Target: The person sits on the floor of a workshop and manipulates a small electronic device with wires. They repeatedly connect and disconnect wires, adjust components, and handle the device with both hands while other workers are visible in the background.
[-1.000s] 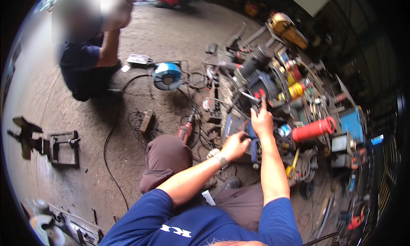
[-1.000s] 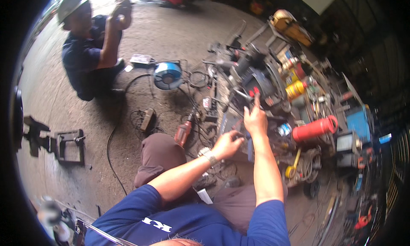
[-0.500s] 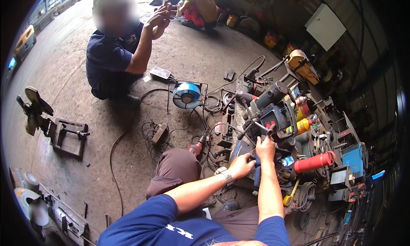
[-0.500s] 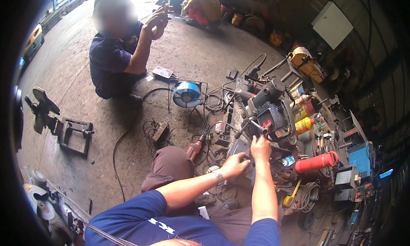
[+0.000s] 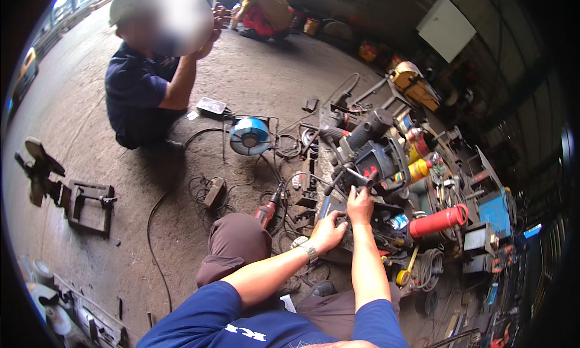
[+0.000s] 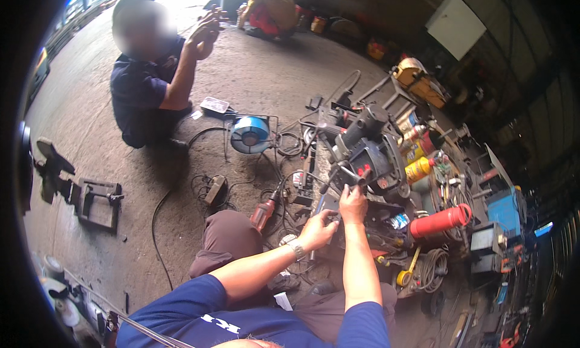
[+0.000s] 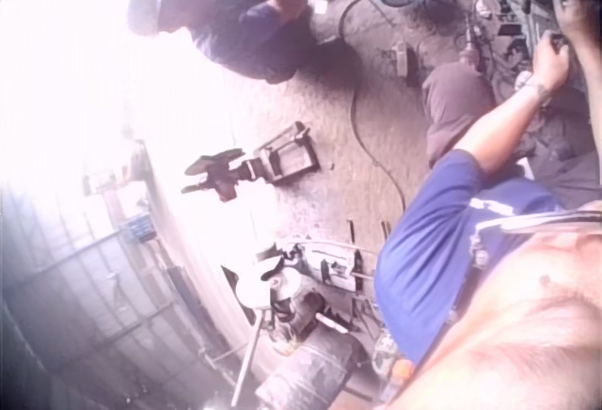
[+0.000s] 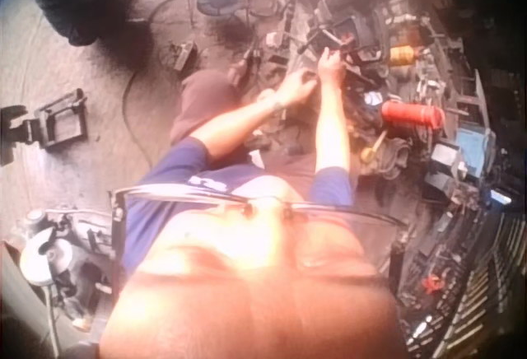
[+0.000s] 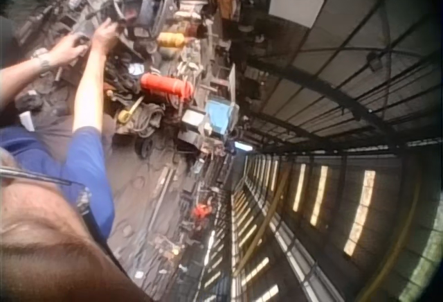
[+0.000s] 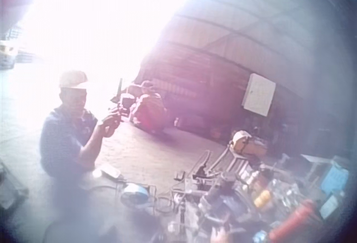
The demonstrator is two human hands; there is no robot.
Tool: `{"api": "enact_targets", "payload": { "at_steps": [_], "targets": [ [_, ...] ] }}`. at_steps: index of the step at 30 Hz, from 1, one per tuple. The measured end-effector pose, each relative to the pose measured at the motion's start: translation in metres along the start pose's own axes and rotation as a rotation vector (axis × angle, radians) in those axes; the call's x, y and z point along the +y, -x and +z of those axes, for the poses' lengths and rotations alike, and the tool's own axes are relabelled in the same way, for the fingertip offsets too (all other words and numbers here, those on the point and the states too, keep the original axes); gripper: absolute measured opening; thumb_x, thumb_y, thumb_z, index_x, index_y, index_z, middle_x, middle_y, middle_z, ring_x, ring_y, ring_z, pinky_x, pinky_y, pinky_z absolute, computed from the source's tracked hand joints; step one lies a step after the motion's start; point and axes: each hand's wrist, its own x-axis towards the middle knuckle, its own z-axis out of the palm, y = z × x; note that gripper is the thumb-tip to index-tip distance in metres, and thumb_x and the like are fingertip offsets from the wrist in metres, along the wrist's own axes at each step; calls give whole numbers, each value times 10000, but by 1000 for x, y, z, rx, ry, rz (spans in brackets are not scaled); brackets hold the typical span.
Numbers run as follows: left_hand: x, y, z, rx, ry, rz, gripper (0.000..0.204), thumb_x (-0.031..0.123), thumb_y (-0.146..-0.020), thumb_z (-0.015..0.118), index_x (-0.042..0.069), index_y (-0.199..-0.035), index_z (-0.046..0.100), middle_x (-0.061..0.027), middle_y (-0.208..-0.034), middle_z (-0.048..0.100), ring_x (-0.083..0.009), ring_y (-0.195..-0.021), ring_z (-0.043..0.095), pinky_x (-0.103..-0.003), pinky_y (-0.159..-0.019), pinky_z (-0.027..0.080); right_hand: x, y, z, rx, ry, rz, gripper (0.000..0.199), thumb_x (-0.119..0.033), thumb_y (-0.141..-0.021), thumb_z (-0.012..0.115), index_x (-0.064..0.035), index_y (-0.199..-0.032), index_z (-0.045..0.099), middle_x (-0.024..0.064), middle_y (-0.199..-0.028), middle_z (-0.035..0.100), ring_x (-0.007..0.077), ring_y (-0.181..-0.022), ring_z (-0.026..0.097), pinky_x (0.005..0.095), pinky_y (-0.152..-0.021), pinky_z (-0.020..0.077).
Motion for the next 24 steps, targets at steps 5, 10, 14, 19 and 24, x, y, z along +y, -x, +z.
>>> {"api": "enact_targets", "payload": {
  "at_steps": [5,10,14,19,24],
  "targets": [
    [4,-2,3,-9,-29,-32,477,213,-910,646,40,-1340,535,-80,-711,639,-135,-589,598,-332,-583,490,9,-1,1,-23,-9,-69,305,-226,-942,596,-3,-1149,575,215,-719,667,415,-653,662,517,-567,503],
    [4,-3,2,-3,-18,-52,480,205,-898,654,29,-1331,545,-107,-762,656,-167,-681,622,-342,-674,507,-3,0,0,7,-151,-19,743,-168,-927,608,-18,-1531,202,212,-777,659,416,-683,648,497,-600,499],
    [6,-6,4,-3,-44,-29,488,234,-888,653,38,-1322,550,-152,-777,665,-244,-721,650,-381,-710,513,7,-3,3,32,-178,-33,745,-140,-921,612,-21,-1530,199,209,-757,650,430,-679,637,501,-585,485],
    [15,0,-3,-17,-66,-69,493,230,-891,654,29,-1329,551,-128,-791,670,-199,-721,645,-356,-727,520,9,3,11,2,-113,-43,659,-193,-915,633,-37,-1474,321,215,-736,651,441,-687,647,519,-590,495],
    [11,6,-3,36,-119,-20,514,260,-885,647,35,-1335,544,-211,-871,697,-299,-842,698,-416,-810,522,-6,10,-3,-5,-147,24,276,-270,-920,643,-17,-1013,581,227,-736,656,446,-716,661,526,-589,493]
  ]
}}
